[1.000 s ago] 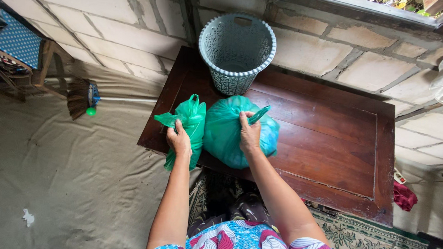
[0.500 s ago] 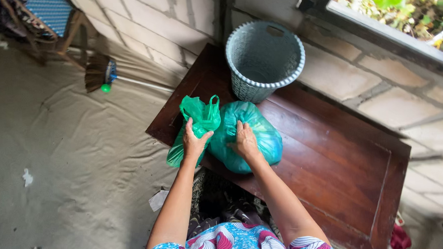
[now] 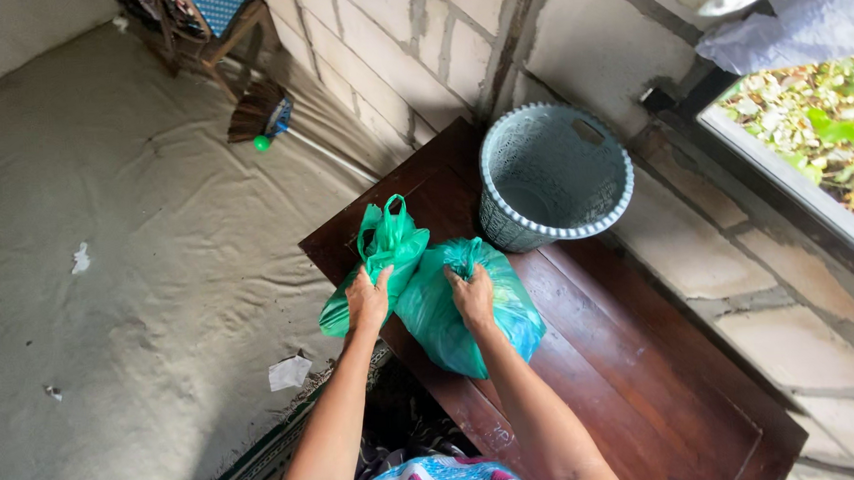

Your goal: The person organizes items by removing them from plastic bags, tying the bags, and placing them into different containers and boxes throughout the room.

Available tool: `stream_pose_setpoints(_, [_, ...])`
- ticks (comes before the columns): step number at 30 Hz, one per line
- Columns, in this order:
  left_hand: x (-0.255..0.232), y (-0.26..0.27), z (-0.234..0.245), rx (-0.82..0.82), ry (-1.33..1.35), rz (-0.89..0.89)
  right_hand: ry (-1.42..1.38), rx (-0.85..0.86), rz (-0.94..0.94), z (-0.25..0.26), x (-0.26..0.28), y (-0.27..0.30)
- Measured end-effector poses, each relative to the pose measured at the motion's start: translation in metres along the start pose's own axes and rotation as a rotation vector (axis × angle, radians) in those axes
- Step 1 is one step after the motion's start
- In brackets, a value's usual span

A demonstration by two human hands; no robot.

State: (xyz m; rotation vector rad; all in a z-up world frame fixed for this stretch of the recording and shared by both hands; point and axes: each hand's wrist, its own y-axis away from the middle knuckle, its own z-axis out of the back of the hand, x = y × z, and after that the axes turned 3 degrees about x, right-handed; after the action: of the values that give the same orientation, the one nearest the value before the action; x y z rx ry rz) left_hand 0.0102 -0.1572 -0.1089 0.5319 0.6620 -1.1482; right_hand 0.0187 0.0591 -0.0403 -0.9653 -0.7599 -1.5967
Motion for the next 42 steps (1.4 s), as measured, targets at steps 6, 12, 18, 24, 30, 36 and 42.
stream_pose_setpoints(6, [-0.014, 0.018, 0.047, -0.137, 0.098, 0.018, 0.091, -0.071, 0.118, -0.013, 0.046, 0.009])
stream_pose_setpoints(12, [0.009, 0.028, 0.098, -0.250, 0.250, 0.006, 0.327, -0.128, 0.295, -0.032, 0.118, 0.041])
stream_pose_setpoints(18, [0.047, 0.036, 0.160, -0.337, 0.295, 0.083, 0.245, -0.072, 0.524, -0.096, 0.138, 0.058])
stream_pose_setpoints(24, [0.088, 0.048, 0.222, -0.483, 0.303, 0.095, 0.060, 0.104, 0.499, -0.181, 0.144, 0.085])
stream_pose_setpoints(30, [0.116, 0.074, 0.287, -0.554, 0.354, 0.176, -0.084, 0.265, 0.467, -0.232, 0.180, 0.128])
stream_pose_setpoints(36, [0.149, 0.101, 0.320, -0.701, 0.333, 0.229, -0.120, 0.425, 0.448, -0.268, 0.214, 0.165])
stream_pose_setpoints(42, [0.161, 0.127, 0.341, -0.813, 0.346, 0.361, -0.153, 0.577, 0.476, -0.298, 0.229, 0.188])
